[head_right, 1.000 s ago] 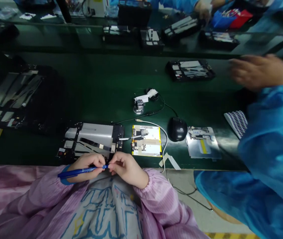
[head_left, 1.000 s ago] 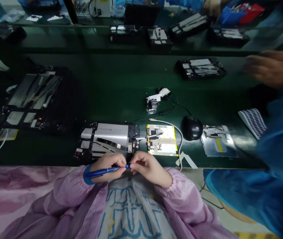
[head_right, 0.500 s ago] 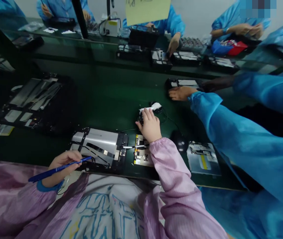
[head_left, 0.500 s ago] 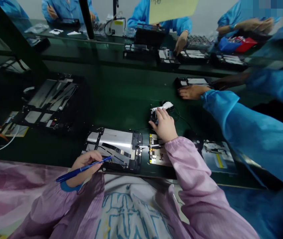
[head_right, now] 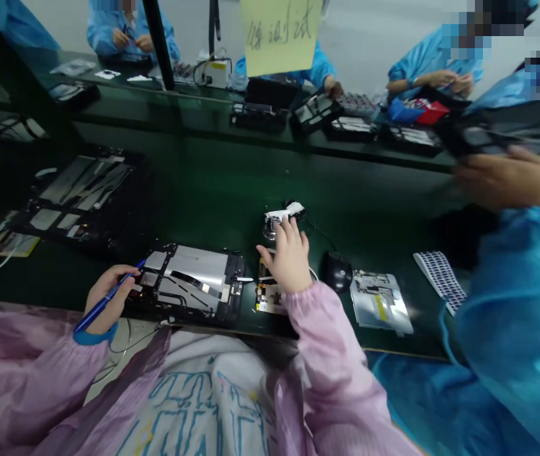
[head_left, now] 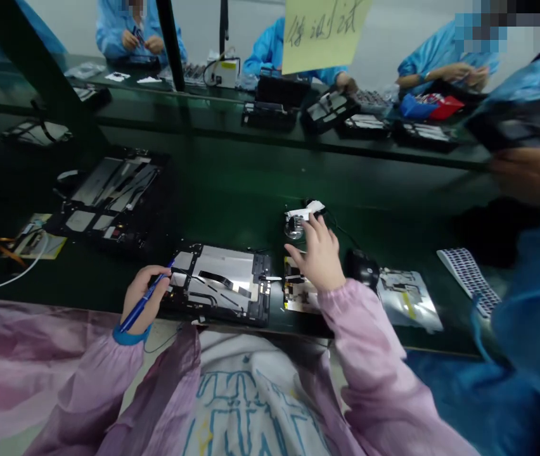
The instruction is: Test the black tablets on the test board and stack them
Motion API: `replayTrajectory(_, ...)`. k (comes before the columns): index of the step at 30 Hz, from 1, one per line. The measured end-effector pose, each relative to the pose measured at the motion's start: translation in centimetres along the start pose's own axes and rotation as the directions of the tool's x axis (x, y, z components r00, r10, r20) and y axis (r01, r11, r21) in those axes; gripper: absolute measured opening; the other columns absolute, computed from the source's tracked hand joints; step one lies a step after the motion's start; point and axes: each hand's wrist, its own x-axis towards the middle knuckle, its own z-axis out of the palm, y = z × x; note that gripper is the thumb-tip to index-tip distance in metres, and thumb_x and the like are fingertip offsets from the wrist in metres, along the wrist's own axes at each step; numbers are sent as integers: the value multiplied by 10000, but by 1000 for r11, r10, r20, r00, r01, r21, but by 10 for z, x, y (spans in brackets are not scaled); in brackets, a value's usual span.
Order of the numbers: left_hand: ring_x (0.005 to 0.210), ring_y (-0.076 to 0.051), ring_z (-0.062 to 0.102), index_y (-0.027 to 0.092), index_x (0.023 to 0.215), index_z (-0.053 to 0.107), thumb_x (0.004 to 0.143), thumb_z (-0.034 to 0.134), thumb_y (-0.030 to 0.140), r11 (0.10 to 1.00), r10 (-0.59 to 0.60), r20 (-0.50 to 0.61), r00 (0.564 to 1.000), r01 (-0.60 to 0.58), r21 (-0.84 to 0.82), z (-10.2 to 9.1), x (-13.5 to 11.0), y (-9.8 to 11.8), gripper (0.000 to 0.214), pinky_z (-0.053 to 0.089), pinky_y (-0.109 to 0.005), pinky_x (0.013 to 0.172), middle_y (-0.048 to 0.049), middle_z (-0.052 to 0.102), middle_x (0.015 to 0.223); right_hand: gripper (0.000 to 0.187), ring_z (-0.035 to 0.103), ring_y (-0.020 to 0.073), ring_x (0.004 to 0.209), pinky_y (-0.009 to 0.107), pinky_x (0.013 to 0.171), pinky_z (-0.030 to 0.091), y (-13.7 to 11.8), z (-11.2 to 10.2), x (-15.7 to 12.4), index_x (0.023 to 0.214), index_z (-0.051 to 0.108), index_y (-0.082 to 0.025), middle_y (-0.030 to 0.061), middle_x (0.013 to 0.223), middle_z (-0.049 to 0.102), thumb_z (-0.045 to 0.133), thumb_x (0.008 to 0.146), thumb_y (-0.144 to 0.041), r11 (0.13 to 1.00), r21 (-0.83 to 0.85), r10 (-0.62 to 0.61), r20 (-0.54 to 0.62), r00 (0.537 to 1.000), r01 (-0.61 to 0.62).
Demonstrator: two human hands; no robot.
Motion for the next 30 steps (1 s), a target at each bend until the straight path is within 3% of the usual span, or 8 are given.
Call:
replayTrajectory(2, 910, -207, 634, 176, 926, 626, 857, 552, 387, 1000, -6, 32, 999, 6, -2, -5, -4, -5, 234, 512, -304, 814, -68, 660, 971, 416, 567, 299, 985, 442, 860, 436, -19, -11, -37, 987, 653, -118, 178, 1021, 643, 408, 951, -451, 997, 47, 70, -26, 997, -69)
replayTrajectory(4, 865, -200, 635, 179, 945, 615, 866, 540, 405, 998, -56, 48, 997, 58, -37, -8, -9, -9, 251, 511, -293, 772, -64, 661, 962, 445, 559, 268, 831, 415, 785, 439, -39, -14, -74, 838, 671, -155, 126, 842, 635, 360, 969, -446, 997, 64, 43, 101, 994, -50)
replayTrajectory(8, 829, -192, 614, 186, 953, 613, 876, 522, 429, 989, -120, 49, 992, 124, -77, -2, -16, -16, 271, 483, -294, 770, -57, 656, 952, 607, 524, 304, 933, 443, 805, 443, -72, 3, -118, 1185, 608, -91, 176, 1042, 607, 314, 951, -567, 990, 122, 43, 211, 977, -70)
replayTrajectory(12, 808, -183, 594, 180, 938, 616, 882, 512, 441, 982, -115, -4, 993, 113, -151, 1, -25, -19, 287, 462, -289, 761, -60, 635, 938, 716, 518, 320, 957, 511, 890, 420, -85, 23, -128, 1121, 613, -86, 178, 1011, 595, 300, 892, -688, 905, 380, 120, 204, 972, -192)
replayTrajectory(17, 739, -159, 578, 177, 900, 611, 877, 535, 470, 927, -173, -104, 979, 126, -352, -6, -43, -25, 303, 451, -270, 709, -39, 623, 832, 555, 582, 284, 965, 462, 877, 463, -86, 42, -142, 1050, 561, -175, 110, 1011, 622, 587, 757, -646, 529, 734, 282, 322, 904, -426)
replayTrajectory(21, 744, -162, 598, 160, 843, 637, 792, 672, 465, 833, -240, -73, 968, 167, -527, -14, -54, -34, 311, 470, -273, 702, -45, 644, 803, 510, 626, 225, 873, 344, 733, 523, -74, 52, -144, 1032, 547, -230, 50, 977, 642, 754, 645, -491, 250, 813, 319, 444, 838, -526)
replayTrajectory(25, 717, -136, 615, 156, 805, 631, 572, 865, 342, 605, -532, -186, 826, 218, -766, -39, -46, -47, 378, 513, -268, 728, -4, 628, 731, 484, 633, 207, 799, 326, 683, 528, -58, 52, -134, 1012, 605, -254, 49, 979, 642, 761, 615, -481, 222, 830, 329, 430, 841, -512)
replayTrajectory(30, 468, -82, 473, 134, 798, 587, 672, 802, 394, 453, -702, -89, 706, 347, -822, -81, -18, -57, 360, 353, -166, 407, 35, 494, 531, 606, 658, 227, 790, 355, 705, 536, -47, 44, -127, 1227, 572, -295, 45, 984, 679, 710, 674, -501, 206, 816, 331, 461, 823, -540)
